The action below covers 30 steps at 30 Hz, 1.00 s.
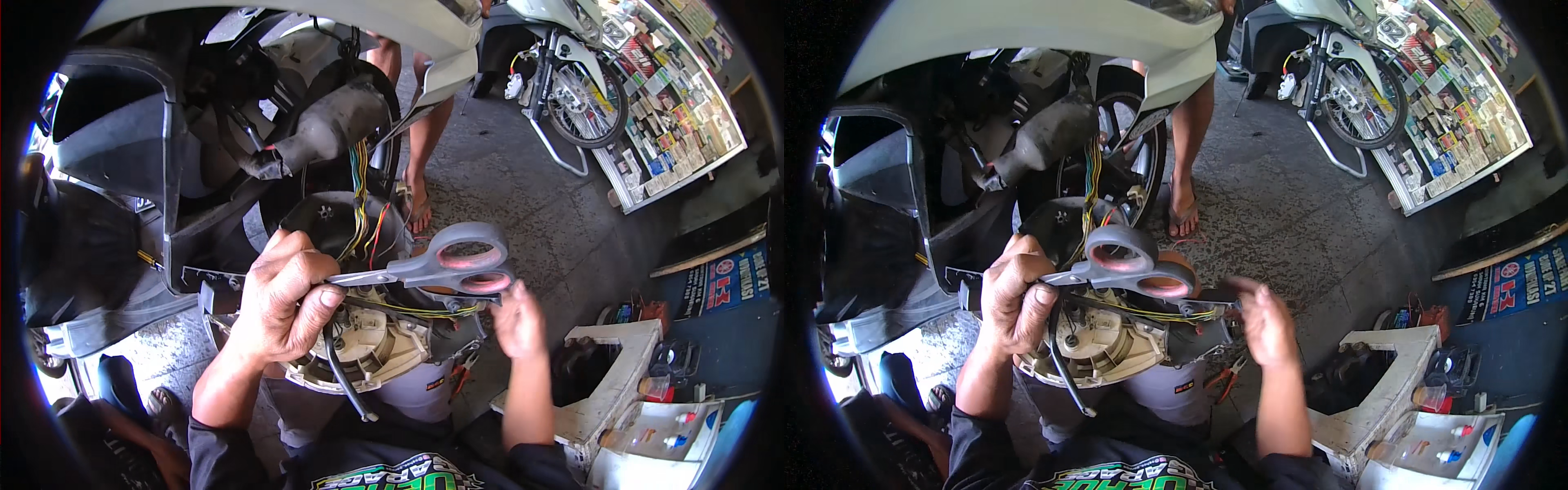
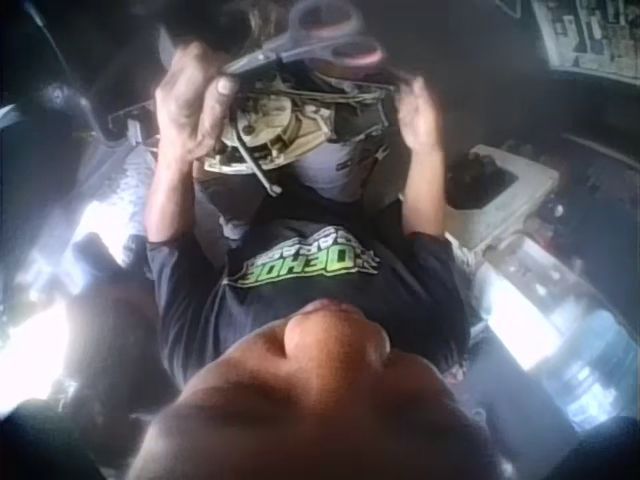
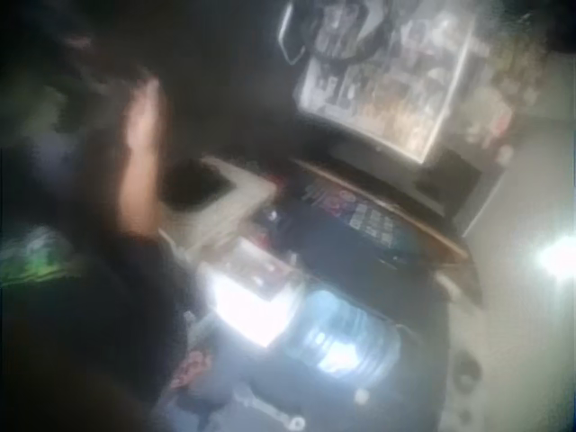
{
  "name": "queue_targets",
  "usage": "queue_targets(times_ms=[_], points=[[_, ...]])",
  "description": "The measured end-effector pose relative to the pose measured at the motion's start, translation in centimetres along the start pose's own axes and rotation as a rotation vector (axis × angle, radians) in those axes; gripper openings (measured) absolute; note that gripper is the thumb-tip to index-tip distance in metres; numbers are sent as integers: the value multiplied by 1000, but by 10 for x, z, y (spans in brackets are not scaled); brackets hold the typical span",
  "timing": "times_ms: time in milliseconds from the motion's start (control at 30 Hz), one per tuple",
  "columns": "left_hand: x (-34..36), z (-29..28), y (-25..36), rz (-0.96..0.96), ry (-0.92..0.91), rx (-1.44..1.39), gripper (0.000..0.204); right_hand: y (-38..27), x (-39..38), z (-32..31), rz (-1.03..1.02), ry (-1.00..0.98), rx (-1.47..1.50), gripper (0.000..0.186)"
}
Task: The person repairs electrical wiring on a motorcycle by hand, using pliers and scissors to strip and connect wires within the headlight assembly.
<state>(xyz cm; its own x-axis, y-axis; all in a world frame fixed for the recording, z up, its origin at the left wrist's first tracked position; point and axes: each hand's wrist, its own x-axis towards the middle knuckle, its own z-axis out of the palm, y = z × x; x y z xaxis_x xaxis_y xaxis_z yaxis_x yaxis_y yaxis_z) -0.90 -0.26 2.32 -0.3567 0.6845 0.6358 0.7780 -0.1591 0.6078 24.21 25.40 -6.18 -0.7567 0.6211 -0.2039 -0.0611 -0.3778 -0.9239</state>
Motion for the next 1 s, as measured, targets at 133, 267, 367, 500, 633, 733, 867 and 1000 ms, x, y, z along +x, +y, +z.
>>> queue_targets(times_ms=[133,267,367,500,633,733,867,1000], points=[[-3,-3,0,3,-11,56,19,24,-8,51,114,201,284,50],[-3,-2,1,-28,26,71,18,32,0,49,66,226,274,45],[-2,0,1,-25,24,72,19,25,-1,56,-1,198,247,50],[-3,0,1,-19,27,83,19,27,2,52,-16,157,185,54],[-3,1,2,-15,28,94,19,30,0,48,-52,156,143,58],[-2,4,0,-3,30,91,19,36,1,41,-106,134,140,62],[-1,2,0,-26,22,74,17,29,3,44,-83,116,81,69],[-1,-2,-1,-4,16,103,17,37,5,39,-18,63,332,75]])
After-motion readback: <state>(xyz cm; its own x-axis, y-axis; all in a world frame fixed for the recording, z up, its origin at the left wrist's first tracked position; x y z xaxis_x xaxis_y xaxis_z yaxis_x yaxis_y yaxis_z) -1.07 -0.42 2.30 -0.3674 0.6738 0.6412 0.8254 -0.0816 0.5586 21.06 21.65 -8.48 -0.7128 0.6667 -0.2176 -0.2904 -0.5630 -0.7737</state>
